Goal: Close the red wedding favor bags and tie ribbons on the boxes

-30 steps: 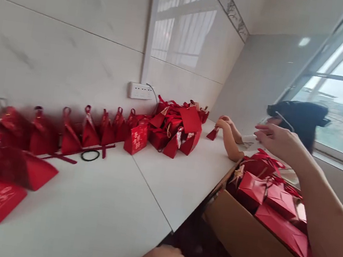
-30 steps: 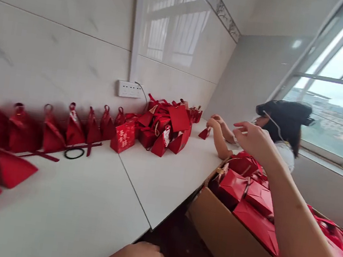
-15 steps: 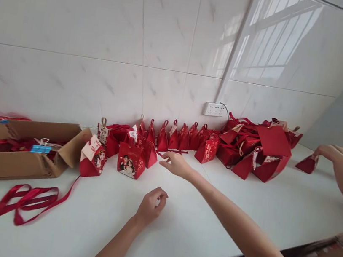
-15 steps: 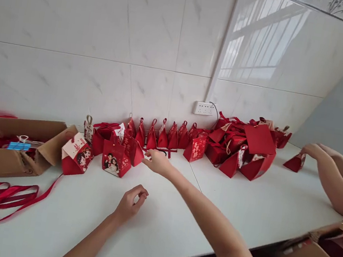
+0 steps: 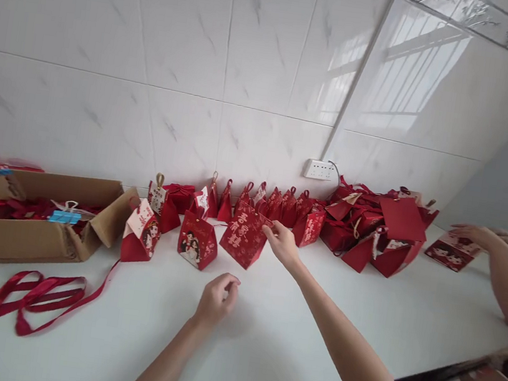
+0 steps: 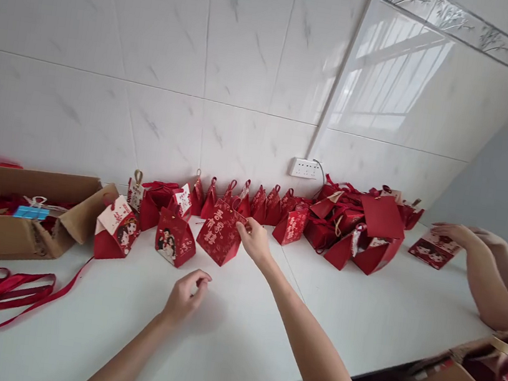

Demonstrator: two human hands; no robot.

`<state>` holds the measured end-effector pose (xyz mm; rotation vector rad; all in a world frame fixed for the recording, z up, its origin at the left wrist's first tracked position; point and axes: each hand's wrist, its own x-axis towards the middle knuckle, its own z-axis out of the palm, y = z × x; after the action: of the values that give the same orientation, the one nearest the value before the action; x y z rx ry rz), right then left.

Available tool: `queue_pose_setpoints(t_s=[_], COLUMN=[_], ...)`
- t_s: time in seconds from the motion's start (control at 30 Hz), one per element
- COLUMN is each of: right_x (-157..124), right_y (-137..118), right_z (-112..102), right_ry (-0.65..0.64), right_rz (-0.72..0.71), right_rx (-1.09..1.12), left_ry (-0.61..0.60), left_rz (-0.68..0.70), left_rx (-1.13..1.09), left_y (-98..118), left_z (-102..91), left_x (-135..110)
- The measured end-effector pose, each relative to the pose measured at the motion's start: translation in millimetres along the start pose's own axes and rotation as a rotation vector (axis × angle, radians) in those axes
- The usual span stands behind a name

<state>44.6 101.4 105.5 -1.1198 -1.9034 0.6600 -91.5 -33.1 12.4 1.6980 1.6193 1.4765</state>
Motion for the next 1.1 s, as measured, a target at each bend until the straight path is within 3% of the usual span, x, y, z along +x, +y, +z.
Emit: queue_pose_setpoints(t_s=[0.1,0.2,0.27,0.33,0.4,0.5,0.57,0.67,0.8,0.87,0.97,1.03,1.1], right_x=[-43,-83,-103,-117,-125,-133,-138,-142,-143,-141,-136,-132,-130], right_y=[1,-3,-7,-11,-14,-16,-16,-13,-5,1,12,16,15], right_z=[-51,-84,-96,-105,-111,-119,-124,-128,-128,-125,-110,-95,-78], right_ry=[0.078,0.086,0.066,0.048,0.033,0.006,0.003,0.001,-0.067,-0.157,-0.337,-0.411,-0.458], right_rz=[-0.005,0.018,0.048,0.077,0.092,0.095,0.103,0.113,0.100,0.104,0.183,0.261,0.315], right_rx=[0.052,0.112,0.199,0.295,0.345,0.339,0.317,0.301,0.320,0.428,0.779,1.028,1.189], left_ry=[0.087,0.087,-0.049,-0.350,-0.551,-0.713,-0.690,-0.542,-0.383,-0.474,-0.748,-0.802,-0.769], left_rz=[-0.052,-0.051,-0.020,-0.030,-0.074,-0.092,-0.079,-0.052,-0.077,-0.168,-0.232,-0.111,0.039], left_rx=[-0.082,-0.170,-0.229,-0.294,-0.287,-0.356,-0.410,-0.387,-0.351,-0.435,-0.605,-0.605,-0.484], left_y=[10,39,71,105,135,161,166,167,165,162,156,154,154], left_z=[-0.7,-2.1,-4.9,-7.3,-6.7,2.3,11.8,24.3,25.2,18.1,5.7,1.9,3.7], left_x=[9,25,39,54,66,76,75,70,67,68,71,71,69])
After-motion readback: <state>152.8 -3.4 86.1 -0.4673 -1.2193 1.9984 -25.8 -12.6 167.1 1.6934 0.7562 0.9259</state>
